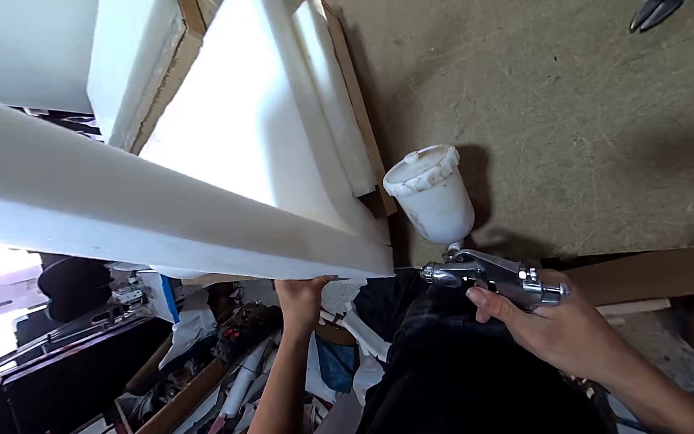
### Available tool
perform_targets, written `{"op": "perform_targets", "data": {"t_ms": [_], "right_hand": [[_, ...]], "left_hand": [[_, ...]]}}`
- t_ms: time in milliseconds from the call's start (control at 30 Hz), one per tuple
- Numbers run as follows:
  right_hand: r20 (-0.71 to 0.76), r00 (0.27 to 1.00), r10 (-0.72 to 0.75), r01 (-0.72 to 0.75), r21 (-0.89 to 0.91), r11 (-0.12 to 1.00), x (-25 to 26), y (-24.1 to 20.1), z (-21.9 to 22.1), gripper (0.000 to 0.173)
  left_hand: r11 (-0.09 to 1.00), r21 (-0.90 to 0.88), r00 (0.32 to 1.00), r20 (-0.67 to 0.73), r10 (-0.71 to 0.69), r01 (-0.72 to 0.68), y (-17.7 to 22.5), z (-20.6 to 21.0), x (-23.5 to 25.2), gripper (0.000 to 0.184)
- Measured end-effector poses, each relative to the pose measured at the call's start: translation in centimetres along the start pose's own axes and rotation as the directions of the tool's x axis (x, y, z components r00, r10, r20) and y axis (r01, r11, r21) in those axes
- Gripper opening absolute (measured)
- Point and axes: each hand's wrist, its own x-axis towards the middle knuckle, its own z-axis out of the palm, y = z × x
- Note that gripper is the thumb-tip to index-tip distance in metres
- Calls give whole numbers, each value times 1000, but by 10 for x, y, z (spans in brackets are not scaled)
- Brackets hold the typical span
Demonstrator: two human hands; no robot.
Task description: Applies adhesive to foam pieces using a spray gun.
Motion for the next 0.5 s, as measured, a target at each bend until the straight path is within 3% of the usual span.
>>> {"op": "perform_targets", "data": {"t_ms": [100,333,500], "right_hand": [[13,998,-66,65,62,996,14,-20,5,27],[45,988,-146,146,11,989,37,-38,-8,29],[120,958,-261,254,65,965,85,-90,-2,26]], "left_hand": [[999,19,999,-12,-40,40,6,3,0,69],[993,25,993,-42,-114,115,13,4,3,75],[989,57,991,-25,-134,135,21,3,7,79]]}}
